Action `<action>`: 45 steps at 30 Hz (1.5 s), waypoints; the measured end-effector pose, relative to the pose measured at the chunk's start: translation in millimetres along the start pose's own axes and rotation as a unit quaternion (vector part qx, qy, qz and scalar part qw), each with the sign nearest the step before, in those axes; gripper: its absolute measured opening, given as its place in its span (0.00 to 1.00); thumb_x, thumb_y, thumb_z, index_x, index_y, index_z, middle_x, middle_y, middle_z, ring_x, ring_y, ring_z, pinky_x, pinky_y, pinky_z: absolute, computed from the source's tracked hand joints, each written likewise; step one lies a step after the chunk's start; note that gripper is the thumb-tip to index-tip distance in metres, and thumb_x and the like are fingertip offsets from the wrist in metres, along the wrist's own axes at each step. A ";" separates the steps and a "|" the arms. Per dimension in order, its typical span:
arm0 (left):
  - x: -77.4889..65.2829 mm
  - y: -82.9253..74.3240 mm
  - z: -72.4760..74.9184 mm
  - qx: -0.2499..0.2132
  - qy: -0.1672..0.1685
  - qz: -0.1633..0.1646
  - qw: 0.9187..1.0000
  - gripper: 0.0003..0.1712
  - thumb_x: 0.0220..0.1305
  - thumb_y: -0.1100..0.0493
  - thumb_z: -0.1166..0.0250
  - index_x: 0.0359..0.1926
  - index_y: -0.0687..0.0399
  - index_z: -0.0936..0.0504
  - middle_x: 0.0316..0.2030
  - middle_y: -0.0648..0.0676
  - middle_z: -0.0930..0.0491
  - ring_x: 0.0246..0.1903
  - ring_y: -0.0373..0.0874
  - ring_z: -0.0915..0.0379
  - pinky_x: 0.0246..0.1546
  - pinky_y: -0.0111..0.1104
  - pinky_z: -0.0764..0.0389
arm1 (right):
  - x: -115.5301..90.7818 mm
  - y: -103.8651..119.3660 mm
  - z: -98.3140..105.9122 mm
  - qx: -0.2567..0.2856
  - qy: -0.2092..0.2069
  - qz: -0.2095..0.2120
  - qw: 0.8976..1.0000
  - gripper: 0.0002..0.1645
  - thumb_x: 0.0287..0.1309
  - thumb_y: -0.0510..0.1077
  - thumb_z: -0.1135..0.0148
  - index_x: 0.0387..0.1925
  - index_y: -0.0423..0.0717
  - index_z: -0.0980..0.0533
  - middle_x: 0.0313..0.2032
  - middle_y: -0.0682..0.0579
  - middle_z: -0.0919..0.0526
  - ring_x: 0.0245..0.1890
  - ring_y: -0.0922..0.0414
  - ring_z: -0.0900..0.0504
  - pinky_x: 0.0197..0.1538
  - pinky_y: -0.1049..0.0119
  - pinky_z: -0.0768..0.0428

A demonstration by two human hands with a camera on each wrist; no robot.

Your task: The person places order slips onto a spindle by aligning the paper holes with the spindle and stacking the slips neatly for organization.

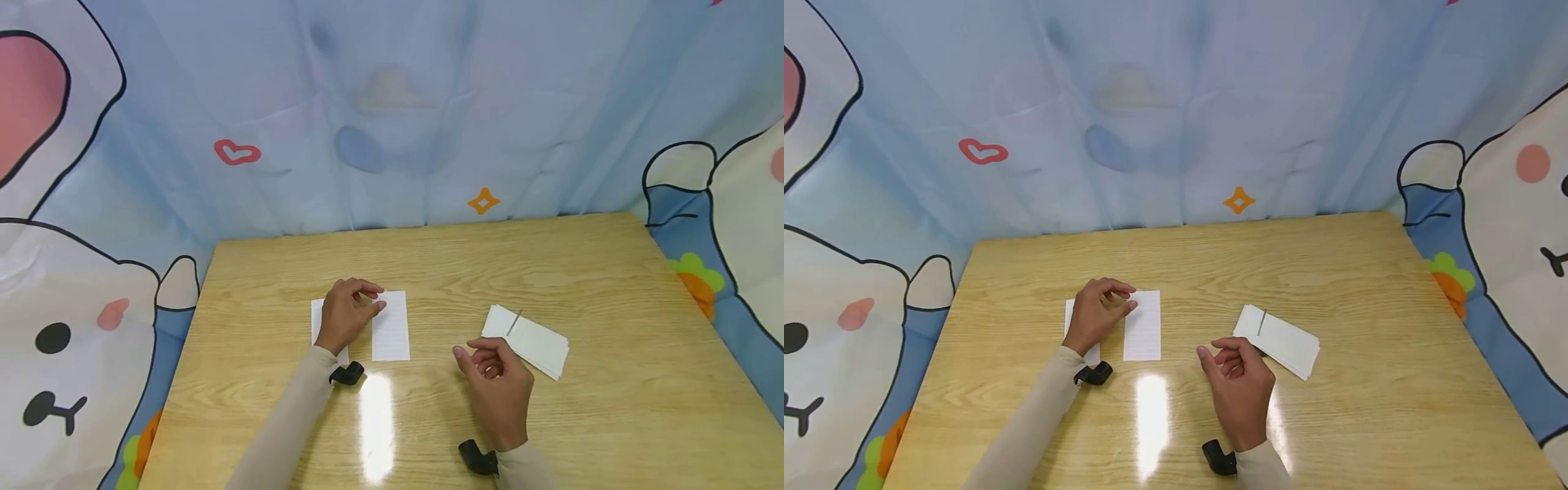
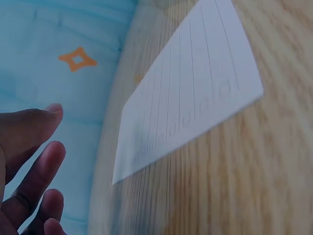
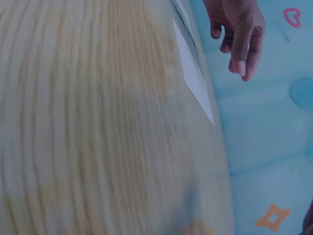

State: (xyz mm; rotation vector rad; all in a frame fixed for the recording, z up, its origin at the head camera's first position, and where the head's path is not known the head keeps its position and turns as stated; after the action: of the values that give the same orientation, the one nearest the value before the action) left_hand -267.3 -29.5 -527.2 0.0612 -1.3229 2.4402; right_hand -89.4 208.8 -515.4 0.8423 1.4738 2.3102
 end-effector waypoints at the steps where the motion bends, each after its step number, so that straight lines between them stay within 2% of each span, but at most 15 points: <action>1: 0.9 0.5 0.9 0.005 0.002 -0.001 1.000 0.13 0.60 0.55 0.19 0.47 0.46 0.07 0.38 0.48 0.10 0.38 0.49 0.24 0.40 0.38 0.25 | -0.7 -1.9 -4.2 -0.002 0.014 -0.008 1.000 0.12 0.56 0.40 0.18 0.41 0.46 0.14 0.28 0.56 0.18 0.25 0.65 0.23 0.30 0.75 0.27; 6: 4.8 3.5 3.7 0.021 0.021 0.002 1.000 0.14 0.60 0.56 0.19 0.48 0.43 0.08 0.39 0.49 0.10 0.40 0.51 0.24 0.42 0.40 0.25 | -4.5 -9.7 -27.0 -0.014 0.085 -0.050 0.995 0.17 0.58 0.47 0.18 0.45 0.48 0.16 0.32 0.58 0.17 0.27 0.62 0.20 0.31 0.72 0.23; 13: 14.7 7.9 -3.1 0.050 0.060 -0.014 0.997 0.18 0.59 0.56 0.18 0.50 0.43 0.09 0.43 0.49 0.10 0.44 0.49 0.25 0.48 0.41 0.22 | -9.7 -14.0 -57.3 -0.050 0.166 -0.055 0.983 0.19 0.57 0.49 0.18 0.47 0.49 0.16 0.36 0.54 0.13 0.27 0.63 0.21 0.33 0.69 0.22; 19: 24.2 9.5 -13.6 0.092 0.096 -0.016 0.991 0.20 0.56 0.54 0.16 0.51 0.41 0.09 0.44 0.48 0.12 0.44 0.45 0.28 0.50 0.42 0.22 | -12.4 -13.6 -70.4 -0.086 0.222 -0.066 0.969 0.21 0.55 0.48 0.17 0.49 0.53 0.16 0.43 0.54 0.09 0.28 0.64 0.19 0.33 0.70 0.22; 26: 27.1 5.5 -20.6 0.118 0.120 -0.020 0.986 0.21 0.57 0.54 0.16 0.51 0.45 0.09 0.45 0.50 0.14 0.48 0.47 0.26 0.55 0.43 0.20 | -9.3 -10.7 -77.0 -0.130 0.235 -0.067 0.961 0.23 0.51 0.47 0.14 0.48 0.56 0.15 0.44 0.57 0.09 0.28 0.65 0.20 0.32 0.70 0.24; 35: 27.1 2.8 -25.1 0.115 0.157 -0.012 0.981 0.15 0.61 0.57 0.19 0.49 0.45 0.11 0.39 0.48 0.20 0.42 0.44 0.32 0.46 0.38 0.25 | -7.2 -5.4 -81.9 -0.148 0.236 -0.052 0.959 0.22 0.51 0.46 0.14 0.47 0.57 0.15 0.44 0.57 0.09 0.28 0.66 0.21 0.30 0.69 0.26; 45: 26.6 0.4 -27.5 0.110 0.158 -0.022 0.981 0.11 0.62 0.60 0.21 0.43 0.46 0.12 0.44 0.51 0.18 0.48 0.48 0.29 0.53 0.43 0.22 | -6.7 -7.7 -81.0 -0.144 0.232 -0.052 0.961 0.21 0.51 0.46 0.15 0.46 0.56 0.15 0.44 0.57 0.09 0.28 0.66 0.20 0.30 0.70 0.26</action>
State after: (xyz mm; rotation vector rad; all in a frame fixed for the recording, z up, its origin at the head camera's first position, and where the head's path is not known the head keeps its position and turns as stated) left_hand -288.6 0.6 -537.4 -0.2304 -0.9051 2.4229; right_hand -133.6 149.4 -549.8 0.1419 1.2471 2.6674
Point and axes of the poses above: each hand's wrist, its own x-axis towards the middle knuckle, its own z-axis out of the back of the hand, y = z × x, the point moved 5 cm from there along x, towards the middle knuckle
